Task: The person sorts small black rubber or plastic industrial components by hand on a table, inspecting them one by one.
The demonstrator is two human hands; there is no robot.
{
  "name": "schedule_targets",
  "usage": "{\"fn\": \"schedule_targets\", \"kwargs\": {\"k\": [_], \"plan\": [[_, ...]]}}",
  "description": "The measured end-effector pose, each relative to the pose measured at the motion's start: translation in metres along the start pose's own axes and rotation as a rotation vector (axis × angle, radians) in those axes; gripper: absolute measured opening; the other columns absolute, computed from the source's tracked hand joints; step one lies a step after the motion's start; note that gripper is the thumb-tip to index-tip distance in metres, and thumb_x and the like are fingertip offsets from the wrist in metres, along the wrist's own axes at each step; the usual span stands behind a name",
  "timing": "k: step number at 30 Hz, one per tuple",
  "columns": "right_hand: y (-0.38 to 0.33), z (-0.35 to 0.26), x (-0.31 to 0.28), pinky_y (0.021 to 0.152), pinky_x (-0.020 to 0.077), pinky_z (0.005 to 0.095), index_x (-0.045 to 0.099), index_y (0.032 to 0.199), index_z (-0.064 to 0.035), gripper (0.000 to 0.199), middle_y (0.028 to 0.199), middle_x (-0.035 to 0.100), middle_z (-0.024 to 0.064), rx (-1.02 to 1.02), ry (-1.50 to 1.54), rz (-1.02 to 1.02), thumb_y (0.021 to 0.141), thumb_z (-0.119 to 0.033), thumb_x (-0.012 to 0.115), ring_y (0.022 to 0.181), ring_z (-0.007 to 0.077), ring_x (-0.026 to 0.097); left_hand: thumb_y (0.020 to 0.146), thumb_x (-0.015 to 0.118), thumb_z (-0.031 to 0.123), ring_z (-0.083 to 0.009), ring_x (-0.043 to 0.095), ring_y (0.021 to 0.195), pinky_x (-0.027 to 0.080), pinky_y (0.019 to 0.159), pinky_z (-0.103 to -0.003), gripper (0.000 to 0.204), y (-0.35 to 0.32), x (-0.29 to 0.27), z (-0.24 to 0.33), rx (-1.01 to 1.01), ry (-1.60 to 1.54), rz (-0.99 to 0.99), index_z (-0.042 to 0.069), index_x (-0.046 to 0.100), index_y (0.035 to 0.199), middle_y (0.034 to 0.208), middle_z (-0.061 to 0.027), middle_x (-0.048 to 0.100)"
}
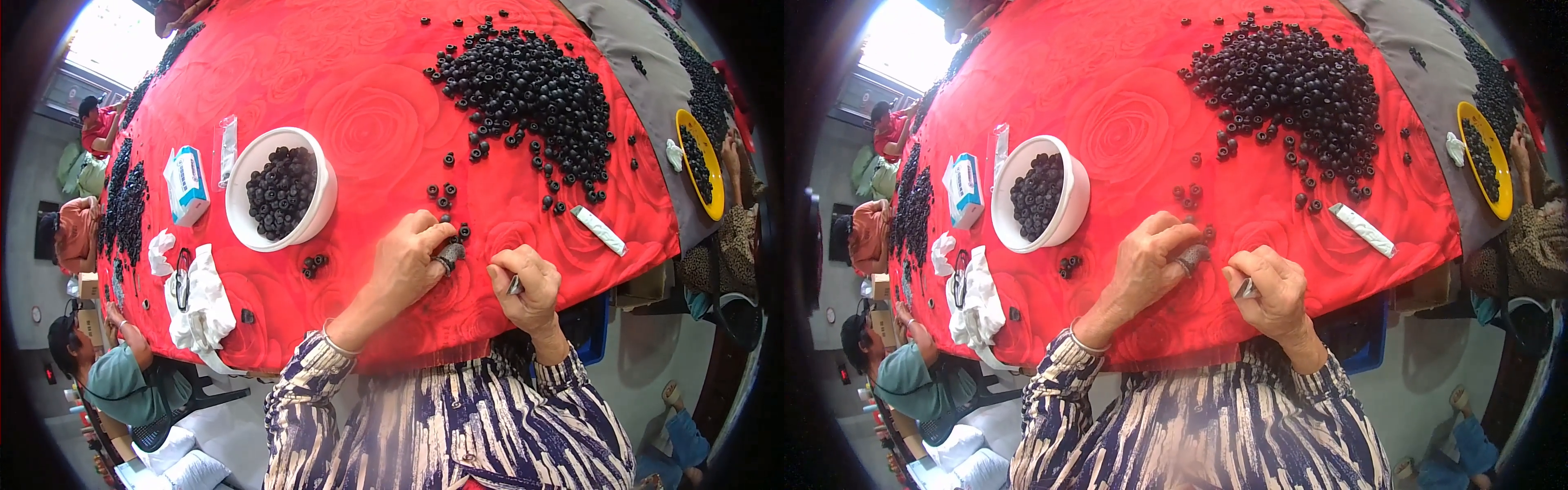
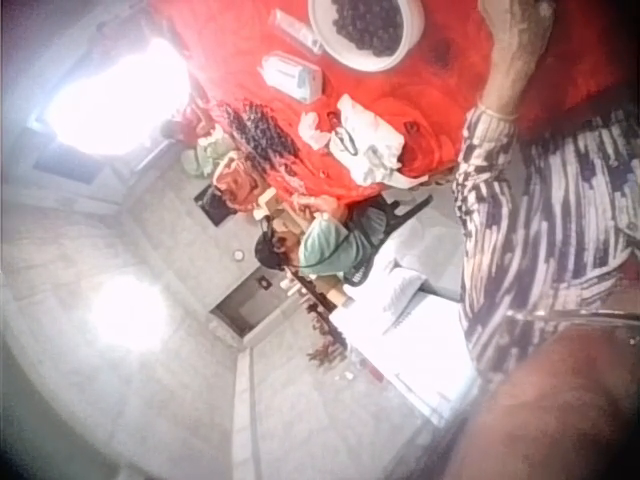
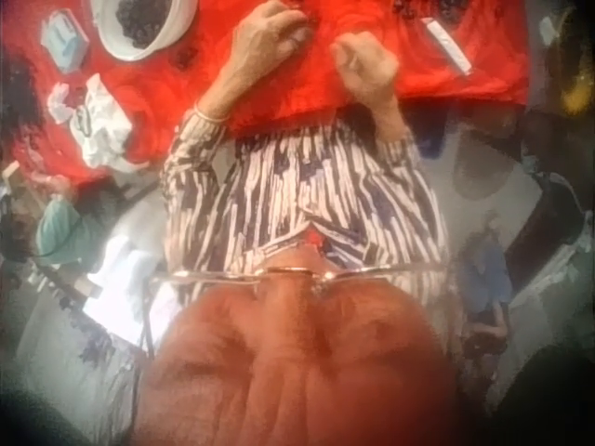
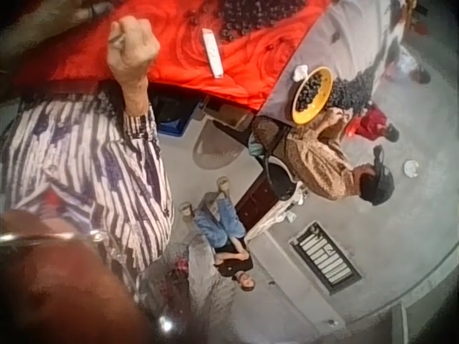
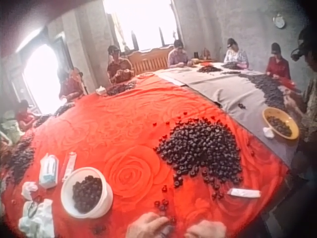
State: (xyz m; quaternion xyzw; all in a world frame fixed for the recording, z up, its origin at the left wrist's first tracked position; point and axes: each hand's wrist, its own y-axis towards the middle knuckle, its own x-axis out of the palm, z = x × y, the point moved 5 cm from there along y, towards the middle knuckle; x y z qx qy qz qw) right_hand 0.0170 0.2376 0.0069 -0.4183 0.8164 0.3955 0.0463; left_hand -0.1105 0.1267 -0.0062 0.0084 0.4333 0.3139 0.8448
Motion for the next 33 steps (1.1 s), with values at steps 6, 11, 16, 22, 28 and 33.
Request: {"fn": "schedule_targets", "kwargs": {"k": [6,11,16,22,28,33], "plan": [[0.000,0.000,0.003,0.046,0.0418,0.0311,0.059,0.087,0.0000,0.021,0.066,0.054,0.0095,0.007,0.021,-0.021,0.069,0.007,0.069,0.053,0.0216,0.054,0.070,0.075,0.015,-0.0216,0.061,0.069,0.048,0.057,-0.033,0.022,-0.008,-0.008,0.003,0.045,0.063,0.051,0.005,0.064,0.088,0.079,-0.0076,0.060],[-0.003,-0.014,0.007,0.046,0.0398,0.0259,0.063,0.095,-0.0001,0.027,0.074,0.057,0.0090,-0.003,0.106,-0.086,0.069,0.007,0.068,0.053,0.0152,0.052,0.080,0.070,0.015,-0.0078,0.058,0.065,0.046,0.053,-0.021,0.022,-0.044,-0.001,-0.005,-0.487,-0.935,-0.160,0.000,0.063,0.094,0.083,-0.0031,0.063],[-0.008,-0.028,0.024,0.049,0.0440,0.0255,0.064,0.098,-0.0001,0.035,0.081,0.059,0.0097,-0.010,0.213,-0.097,0.065,0.004,0.073,0.058,0.0153,0.056,0.086,0.063,0.013,-0.0111,0.059,0.064,0.048,0.051,-0.023,0.023,-0.075,0.010,0.001,-0.769,-1.547,-0.139,-0.004,0.062,0.101,0.085,-0.0064,0.064],[-0.008,-0.038,0.029,0.052,0.0472,0.0291,0.064,0.097,0.0001,0.036,0.080,0.060,0.0117,-0.077,0.140,-0.120,0.063,0.002,0.075,0.063,0.0219,0.060,0.091,0.055,0.013,-0.0123,0.058,0.062,0.047,0.050,-0.024,0.020,-0.088,0.023,-0.001,-0.836,-1.714,-0.095,-0.001,0.061,0.103,0.076,-0.0078,0.061],[-0.005,-0.035,0.031,0.048,0.0463,0.0291,0.063,0.095,-0.0008,0.037,0.075,0.056,0.0088,-0.004,0.369,-0.375,0.060,0.003,0.074,0.058,0.0207,0.058,0.091,0.055,0.013,-0.0110,0.059,0.063,0.047,0.052,-0.022,0.019,-0.097,0.020,0.002,-0.866,-1.724,-0.281,-0.002,0.062,0.101,0.078,-0.0073,0.062],[-0.008,-0.042,0.032,0.050,0.0468,0.0283,0.063,0.095,-0.0017,0.035,0.076,0.058,0.0093,0.085,0.471,-0.458,0.061,0.003,0.073,0.060,0.0197,0.060,0.088,0.059,0.011,-0.0096,0.060,0.067,0.047,0.056,-0.020,0.018,-0.107,0.018,0.009,-0.832,-1.809,-0.405,-0.001,0.062,0.101,0.082,-0.0062,0.064]]}}
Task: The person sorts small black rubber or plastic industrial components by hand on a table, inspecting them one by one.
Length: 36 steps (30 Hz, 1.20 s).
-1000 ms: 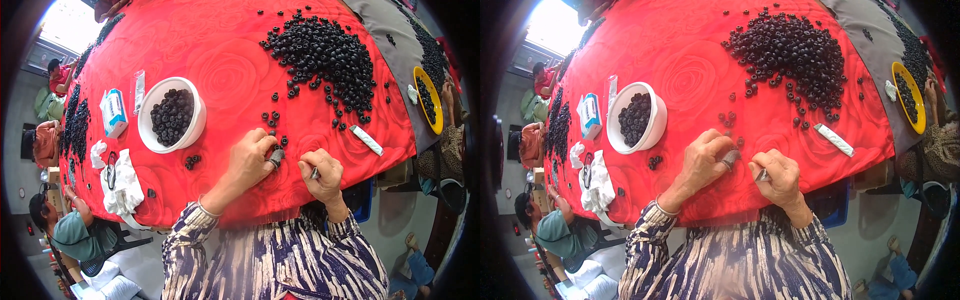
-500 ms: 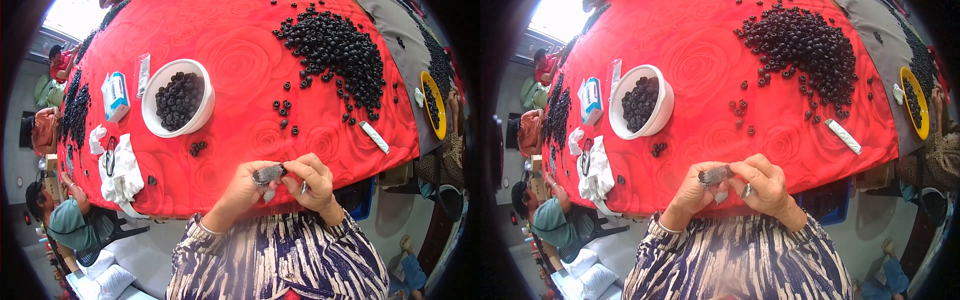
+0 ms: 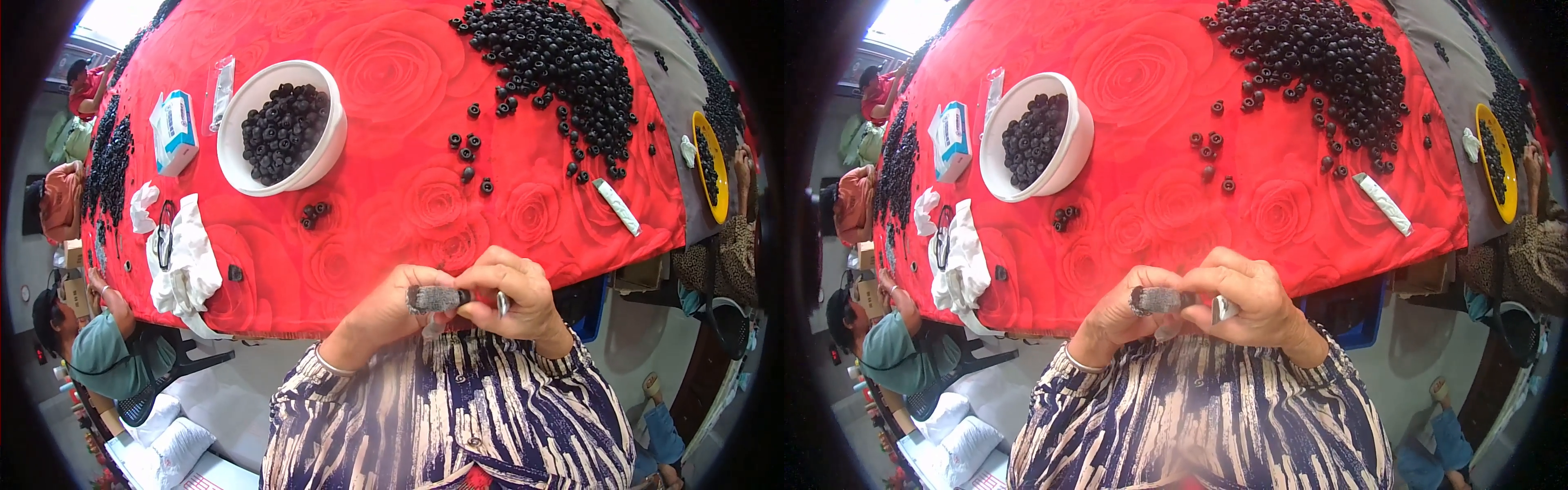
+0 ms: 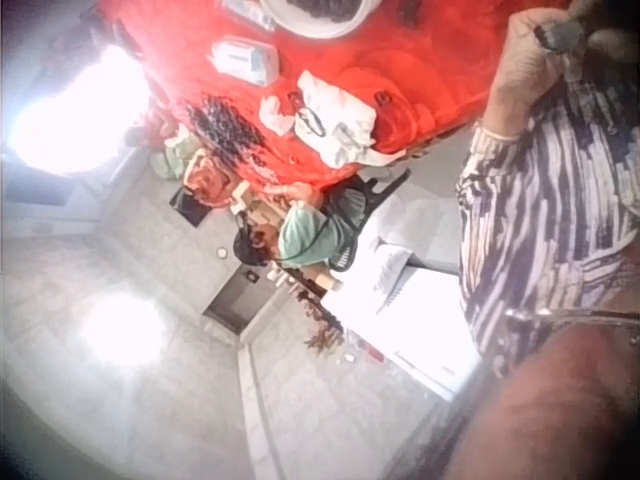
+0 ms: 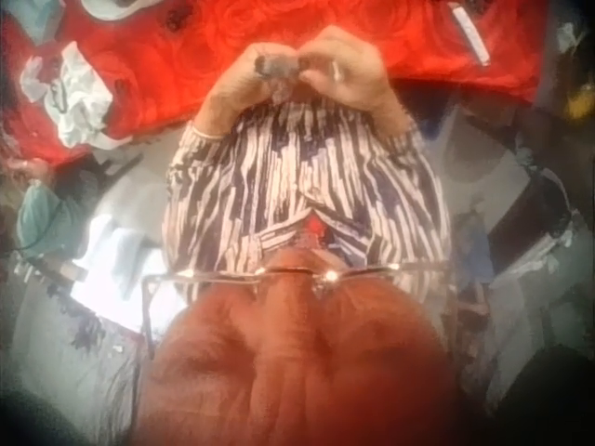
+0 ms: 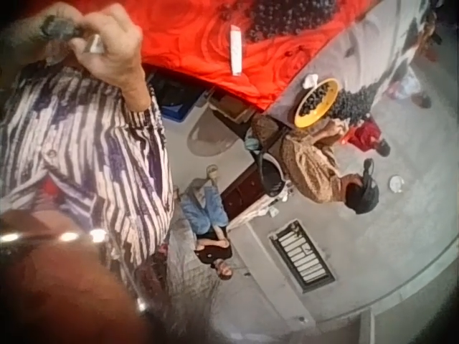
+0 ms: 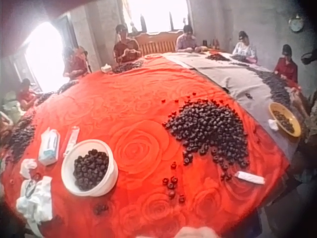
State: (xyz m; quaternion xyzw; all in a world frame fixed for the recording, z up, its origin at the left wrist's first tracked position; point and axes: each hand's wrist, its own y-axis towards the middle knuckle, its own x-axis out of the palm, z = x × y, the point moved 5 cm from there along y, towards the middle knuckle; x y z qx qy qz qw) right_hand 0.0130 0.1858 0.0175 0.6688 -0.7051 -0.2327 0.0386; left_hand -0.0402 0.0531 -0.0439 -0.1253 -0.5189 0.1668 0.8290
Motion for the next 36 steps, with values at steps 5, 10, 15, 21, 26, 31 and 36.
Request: {"fn": "schedule_targets", "kwargs": {"k": [5,10,15,21,26,31,36], "plan": [[-0.007,0.003,0.000,0.050,0.0443,0.0260,0.065,0.091,0.0008,0.029,0.074,0.060,0.0095,-0.048,-0.078,0.177,0.065,-0.005,0.077,0.062,0.0161,0.059,0.086,0.062,0.011,-0.0085,0.059,0.068,0.047,0.057,-0.019,0.017,-0.003,0.012,-0.007,0.013,-0.159,0.143,-0.001,0.064,0.099,0.081,-0.0052,0.064],[-0.008,0.006,-0.001,0.049,0.0451,0.0270,0.065,0.093,0.0009,0.030,0.073,0.059,0.0096,-0.056,-0.026,0.042,0.067,-0.006,0.077,0.059,0.0174,0.059,0.086,0.063,0.011,-0.0070,0.058,0.067,0.045,0.057,-0.018,0.017,-0.005,0.005,-0.011,-0.058,-0.015,0.123,0.000,0.064,0.099,0.079,-0.0031,0.063],[-0.006,0.005,-0.001,0.048,0.0458,0.0281,0.064,0.096,0.0007,0.032,0.072,0.058,0.0093,-0.016,0.080,-0.062,0.068,-0.006,0.077,0.058,0.0191,0.059,0.084,0.066,0.009,-0.0058,0.057,0.066,0.044,0.056,-0.017,0.016,-0.006,0.009,-0.011,-0.079,0.058,0.136,0.000,0.066,0.098,0.077,-0.0015,0.062],[-0.006,-0.002,-0.003,0.047,0.0452,0.0282,0.064,0.099,0.0029,0.034,0.070,0.058,0.0086,-0.061,0.086,-0.109,0.069,-0.007,0.076,0.057,0.0198,0.059,0.085,0.065,0.009,-0.0049,0.057,0.067,0.044,0.058,-0.017,0.018,-0.008,0.013,-0.016,-0.045,0.095,0.037,0.000,0.065,0.101,0.079,-0.0009,0.062],[-0.003,-0.011,-0.006,0.043,0.0419,0.0281,0.067,0.088,0.0029,0.027,0.065,0.058,0.0077,-0.181,-0.150,-0.009,0.066,-0.009,0.078,0.050,0.0182,0.056,0.086,0.063,0.008,-0.0058,0.056,0.073,0.044,0.062,-0.019,0.020,-0.008,0.021,-0.019,0.071,0.008,0.111,0.000,0.064,0.104,0.086,-0.0019,0.062],[-0.011,-0.025,-0.004,0.042,0.0387,0.0284,0.066,0.088,0.0030,0.029,0.064,0.055,0.0064,-0.289,-0.301,0.064,0.064,-0.007,0.078,0.048,0.0166,0.053,0.088,0.059,0.006,-0.0065,0.055,0.080,0.044,0.067,-0.019,0.019,-0.010,0.026,-0.010,0.244,0.047,0.037,-0.001,0.063,0.106,0.095,-0.0027,0.060],[-0.015,-0.018,-0.005,0.042,0.0332,0.0282,0.060,0.089,0.0039,0.023,0.067,0.053,0.0073,-0.255,-0.249,0.136,0.071,-0.006,0.070,0.046,0.0159,0.047,0.087,0.057,0.003,-0.0081,0.054,0.084,0.043,0.069,-0.020,0.018,-0.017,0.028,0.002,0.322,0.397,0.110,-0.002,0.062,0.104,0.094,-0.0034,0.057]]}}
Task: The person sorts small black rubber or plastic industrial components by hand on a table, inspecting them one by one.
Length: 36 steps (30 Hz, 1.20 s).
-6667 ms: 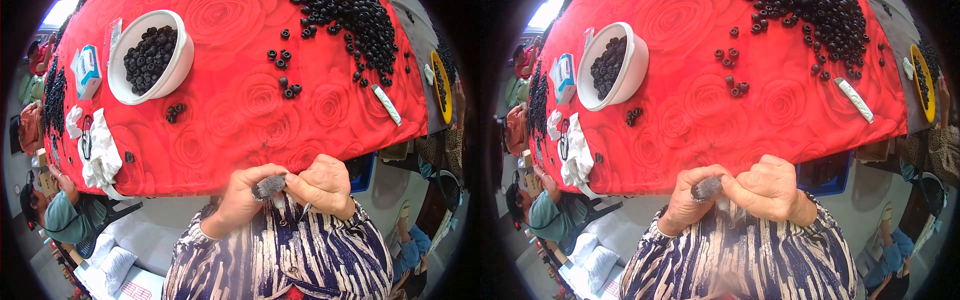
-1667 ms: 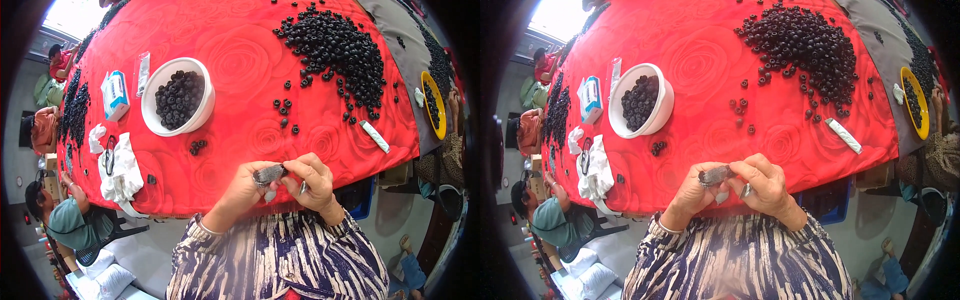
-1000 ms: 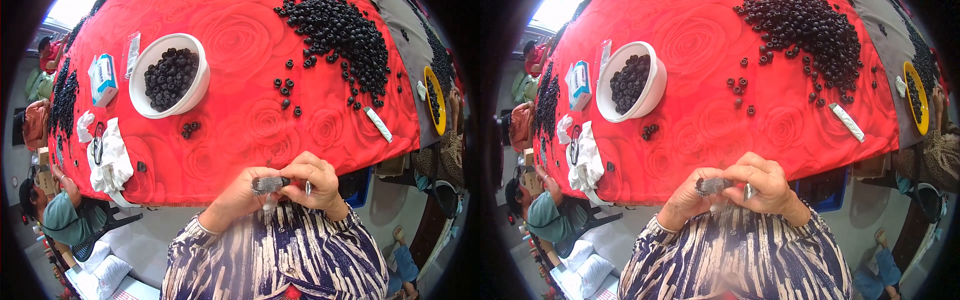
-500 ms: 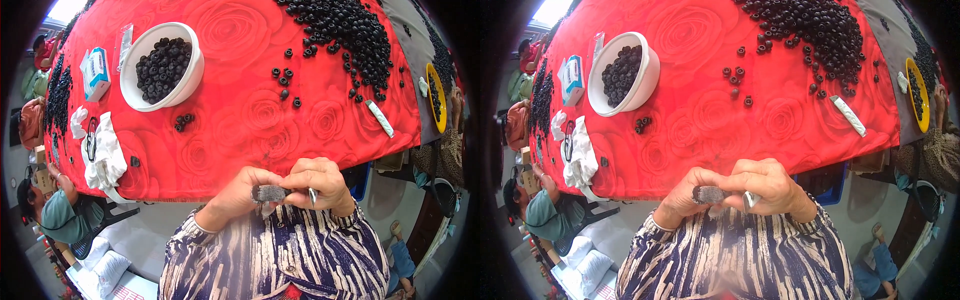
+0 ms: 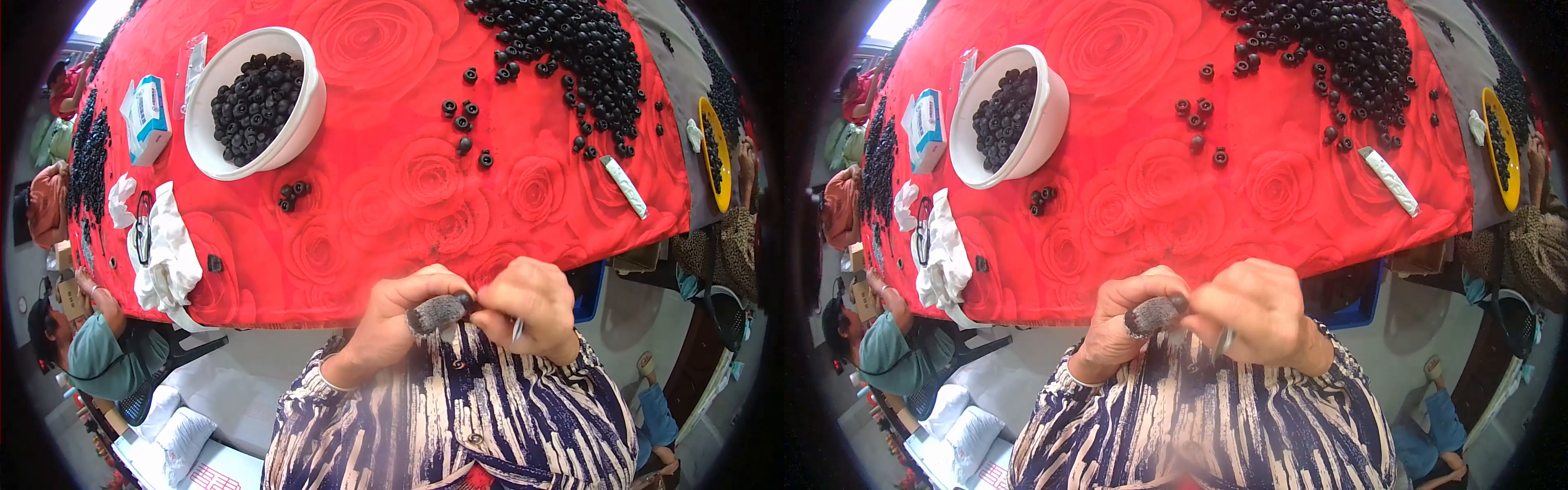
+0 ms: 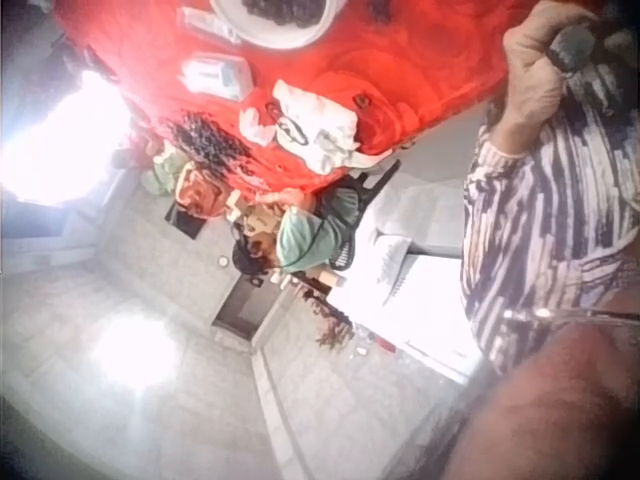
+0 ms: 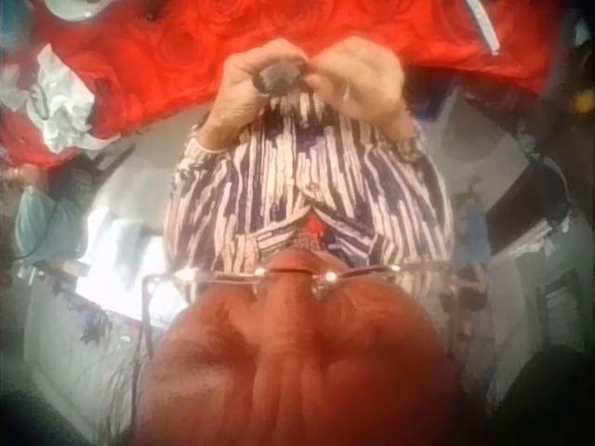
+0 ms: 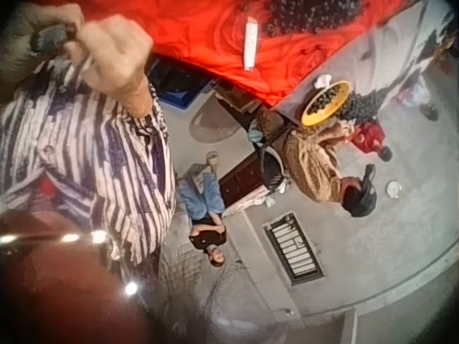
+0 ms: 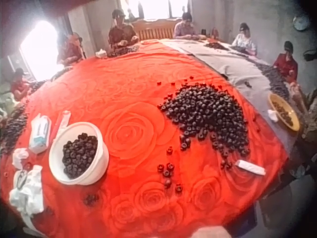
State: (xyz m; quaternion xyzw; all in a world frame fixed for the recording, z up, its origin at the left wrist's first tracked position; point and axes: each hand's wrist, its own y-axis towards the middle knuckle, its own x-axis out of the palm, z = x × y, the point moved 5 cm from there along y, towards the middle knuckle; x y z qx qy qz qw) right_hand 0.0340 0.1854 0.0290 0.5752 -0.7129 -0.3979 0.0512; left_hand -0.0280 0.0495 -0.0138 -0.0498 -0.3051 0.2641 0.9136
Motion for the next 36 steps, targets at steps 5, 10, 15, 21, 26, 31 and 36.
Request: {"fn": "schedule_targets", "kwargs": {"k": [5,10,15,21,26,31,36], "plan": [[-0.001,0.010,-0.007,0.052,0.0424,0.0354,0.051,0.102,0.0046,0.036,0.071,0.053,0.0133,0.362,0.180,-0.185,0.067,0.003,0.058,0.056,0.0270,0.053,0.086,0.057,0.001,-0.0087,0.053,0.084,0.043,0.071,-0.021,0.018,0.000,-0.004,0.002,-0.035,0.069,0.000,-0.002,0.062,0.103,0.093,-0.0036,0.056],[-0.001,0.011,-0.002,0.051,0.0423,0.0356,0.054,0.093,0.0025,0.021,0.069,0.052,0.0118,0.400,0.086,-0.199,0.073,0.002,0.060,0.056,0.0269,0.053,0.085,0.057,0.000,-0.0091,0.053,0.083,0.043,0.070,-0.022,0.019,0.002,-0.003,0.002,0.023,0.159,-0.005,-0.003,0.062,0.103,0.093,-0.0045,0.056],[-0.005,0.014,0.001,0.050,0.0425,0.0351,0.055,0.091,0.0017,0.019,0.069,0.052,0.0117,0.428,0.062,-0.192,0.074,0.002,0.062,0.056,0.0265,0.053,0.085,0.057,0.000,-0.0100,0.053,0.082,0.043,0.070,-0.022,0.019,0.004,-0.003,0.002,-0.003,0.137,0.014,-0.004,0.061,0.103,0.092,-0.0054,0.055],[-0.010,0.018,0.003,0.051,0.0423,0.0343,0.055,0.093,0.0026,0.019,0.069,0.053,0.0114,0.430,0.067,-0.201,0.075,0.000,0.060,0.057,0.0260,0.054,0.085,0.057,0.000,-0.0103,0.053,0.083,0.043,0.071,-0.022,0.021,0.005,-0.005,-0.002,-0.003,0.151,-0.008,-0.004,0.061,0.105,0.092,-0.0056,0.055],[-0.010,0.020,0.003,0.052,0.0413,0.0332,0.055,0.094,0.0033,0.018,0.069,0.054,0.0106,0.430,0.077,-0.206,0.076,-0.001,0.057,0.057,0.0250,0.053,0.084,0.058,-0.001,-0.0114,0.053,0.086,0.043,0.073,-0.023,0.021,0.006,-0.005,-0.001,-0.022,0.165,-0.015,-0.004,0.061,0.105,0.093,-0.0059,0.055],[-0.009,0.021,0.003,0.051,0.0440,0.0360,0.056,0.090,0.0009,0.020,0.070,0.052,0.0120,0.454,0.074,-0.215,0.072,0.000,0.064,0.058,0.0278,0.055,0.084,0.058,-0.002,-0.0124,0.053,0.087,0.043,0.075,-0.023,0.021,0.007,-0.006,-0.005,-0.044,0.117,0.005,-0.004,0.061,0.105,0.094,-0.0061,0.056],[-0.007,0.023,0.003,0.051,0.0440,0.0355,0.056,0.090,0.0008,0.020,0.070,0.052,0.0113,0.440,0.085,-0.242,0.073,-0.002,0.065,0.058,0.0272,0.055,0.086,0.057,0.000,-0.0102,0.053,0.080,0.043,0.069,-0.022,0.019,0.007,-0.007,-0.006,-0.061,0.115,0.002,-0.004,0.061,0.104,0.092,-0.0053,0.054]]}}
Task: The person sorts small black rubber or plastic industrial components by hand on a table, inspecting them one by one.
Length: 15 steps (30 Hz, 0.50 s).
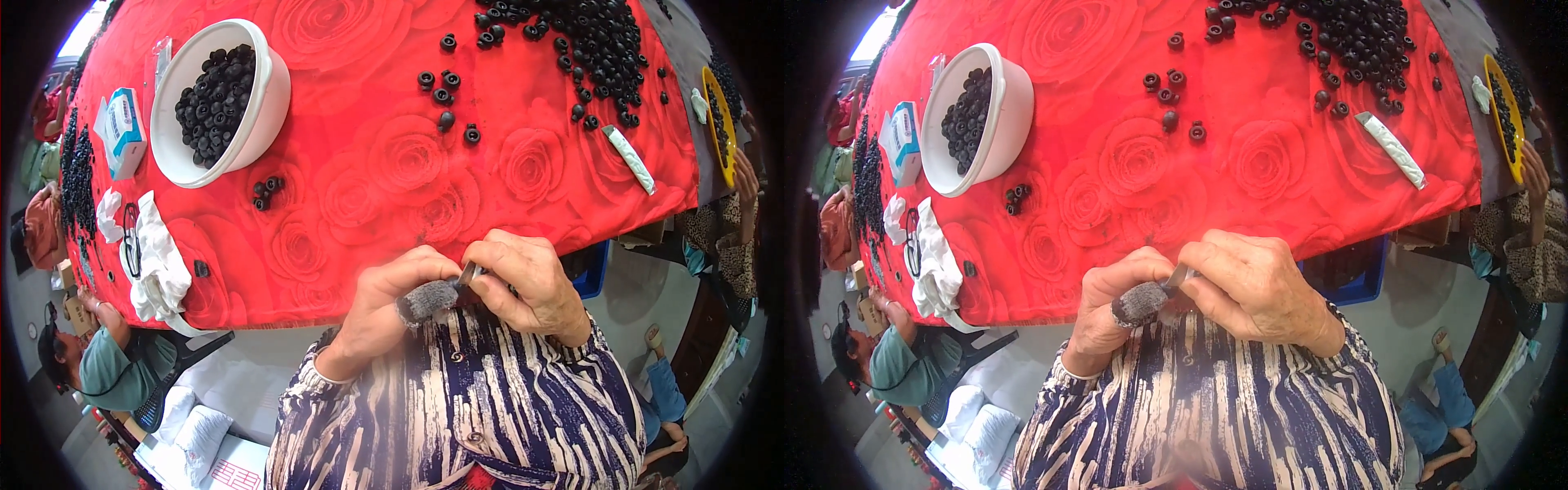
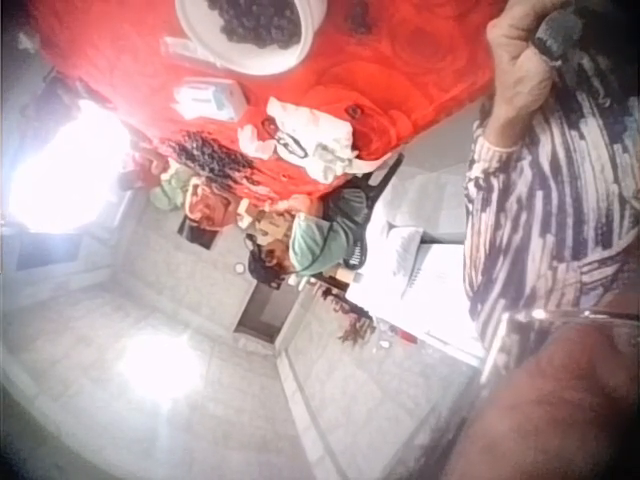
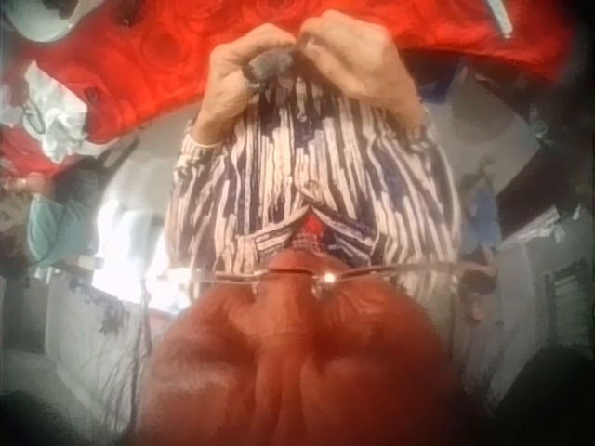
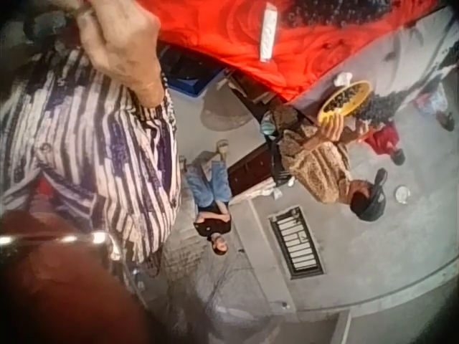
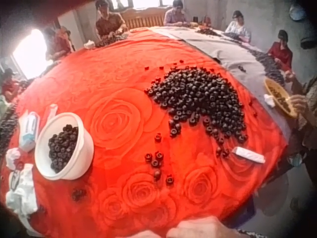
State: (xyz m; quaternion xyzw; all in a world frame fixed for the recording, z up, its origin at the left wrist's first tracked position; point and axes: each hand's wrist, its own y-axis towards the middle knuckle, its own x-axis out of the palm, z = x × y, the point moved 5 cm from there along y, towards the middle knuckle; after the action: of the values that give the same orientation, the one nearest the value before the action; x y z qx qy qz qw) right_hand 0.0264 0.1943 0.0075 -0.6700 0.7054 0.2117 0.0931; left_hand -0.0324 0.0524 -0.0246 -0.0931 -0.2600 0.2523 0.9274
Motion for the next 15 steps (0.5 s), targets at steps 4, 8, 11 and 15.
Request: {"fn": "schedule_targets", "kwargs": {"k": [4,8,11,15], "plan": [[0.0008,0.0000,-0.0015,0.051,0.0442,0.0351,0.057,0.090,0.0003,0.020,0.070,0.052,0.0103,-0.030,-0.023,-0.011,0.073,-0.004,0.066,0.058,0.0265,0.055,0.087,0.056,0.001,-0.0090,0.052,0.077,0.043,0.066,-0.022,0.019,0.0011,0.0011,-0.0001,-0.012,0.006,-0.007,-0.004,0.060,0.104,0.091,-0.0049,0.053],[0.0018,0.0023,-0.0011,0.050,0.0441,0.0350,0.057,0.090,-0.0003,0.020,0.070,0.051,0.0095,-0.044,-0.042,-0.038,0.073,-0.004,0.066,0.058,0.0262,0.055,0.088,0.055,0.003,-0.0091,0.052,0.077,0.042,0.067,-0.021,0.018,0.0011,0.0005,0.0004,-0.029,-0.004,-0.012,-0.004,0.060,0.104,0.091,-0.0045,0.053],[0.0019,0.0030,-0.0005,0.050,0.0436,0.0352,0.057,0.089,-0.0009,0.020,0.069,0.050,0.0088,-0.068,-0.041,-0.047,0.072,-0.005,0.066,0.058,0.0259,0.055,0.089,0.055,0.003,-0.0090,0.052,0.076,0.042,0.067,-0.021,0.018,0.0010,0.0005,-0.0013,-0.033,-0.027,-0.022,-0.005,0.060,0.104,0.090,-0.0044,0.053],[0.0020,0.0043,-0.0011,0.049,0.0429,0.0356,0.057,0.089,-0.0013,0.020,0.067,0.049,0.0084,-0.066,-0.039,-0.070,0.071,-0.005,0.066,0.057,0.0259,0.054,0.089,0.054,0.004,-0.0087,0.052,0.076,0.042,0.067,-0.021,0.018,0.0008,0.0012,-0.0021,-0.053,-0.071,-0.031,-0.005,0.060,0.104,0.091,-0.0046,0.054]]}}
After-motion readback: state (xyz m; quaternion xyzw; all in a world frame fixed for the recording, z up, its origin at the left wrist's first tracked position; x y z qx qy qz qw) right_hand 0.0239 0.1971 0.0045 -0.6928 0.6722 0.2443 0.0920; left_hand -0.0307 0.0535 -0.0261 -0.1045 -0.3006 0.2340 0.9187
